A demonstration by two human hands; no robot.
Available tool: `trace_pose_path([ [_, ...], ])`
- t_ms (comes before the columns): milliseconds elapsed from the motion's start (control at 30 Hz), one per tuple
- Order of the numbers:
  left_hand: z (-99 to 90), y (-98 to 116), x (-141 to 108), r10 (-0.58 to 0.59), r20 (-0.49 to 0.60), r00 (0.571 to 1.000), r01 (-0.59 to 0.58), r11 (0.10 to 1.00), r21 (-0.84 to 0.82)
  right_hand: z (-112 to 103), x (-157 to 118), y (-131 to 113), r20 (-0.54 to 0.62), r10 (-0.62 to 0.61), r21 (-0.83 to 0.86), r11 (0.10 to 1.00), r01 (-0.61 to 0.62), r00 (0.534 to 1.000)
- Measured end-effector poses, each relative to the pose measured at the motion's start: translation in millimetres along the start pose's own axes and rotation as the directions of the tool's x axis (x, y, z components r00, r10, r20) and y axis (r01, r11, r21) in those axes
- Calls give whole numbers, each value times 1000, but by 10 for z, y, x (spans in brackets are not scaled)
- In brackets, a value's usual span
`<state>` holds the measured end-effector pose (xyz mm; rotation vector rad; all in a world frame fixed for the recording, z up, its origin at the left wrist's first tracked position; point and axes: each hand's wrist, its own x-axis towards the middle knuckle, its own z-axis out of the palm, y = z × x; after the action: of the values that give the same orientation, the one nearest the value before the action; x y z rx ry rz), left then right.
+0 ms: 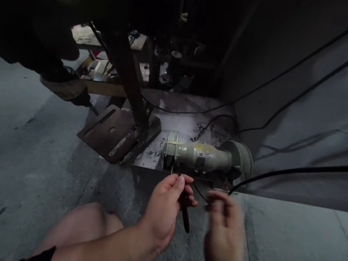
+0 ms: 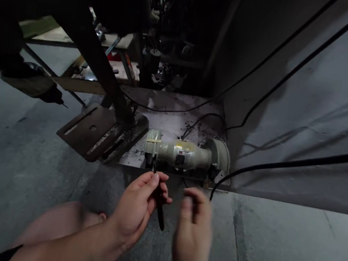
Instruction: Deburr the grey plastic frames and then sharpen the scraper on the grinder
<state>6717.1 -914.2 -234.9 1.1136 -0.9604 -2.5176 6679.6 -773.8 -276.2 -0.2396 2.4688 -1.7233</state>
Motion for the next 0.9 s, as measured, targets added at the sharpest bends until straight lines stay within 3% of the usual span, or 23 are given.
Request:
trace_pose_path([
  [67,-8,25,-16,22,-48,999,-22,1000,12,181,-129,79,175,86,90,991,-103,981],
  [133,-6,66,-56,50,-88,995,-41,993,107,276,-279,113,323,190,180,950,-257,927],
  [200,4,123,-114,99,-83,992,-76,966,248,266,-384,102,370,261,232,904,-360,892],
  [300,16,209,-210,126,4,992,-119,922,368,149,-421,37,400,269,270,879,-393,876],
  [433,-18,237,-291,72,53,996,-85,945,315,32,-382,-42,491,193,313,871,-378,849],
  [600,-124,161,-297,22,80,997,-37,981,191,24,-377,-73,411,173,290,906,-308,895],
  [800,-148,144,-276,44,71,996,-58,975,215,60,-390,-15,409,169,284,910,-301,897],
  [900,-124,129,-218,75,55,996,-86,962,258,-2,-281,-27,326,155,133,969,-207,933],
])
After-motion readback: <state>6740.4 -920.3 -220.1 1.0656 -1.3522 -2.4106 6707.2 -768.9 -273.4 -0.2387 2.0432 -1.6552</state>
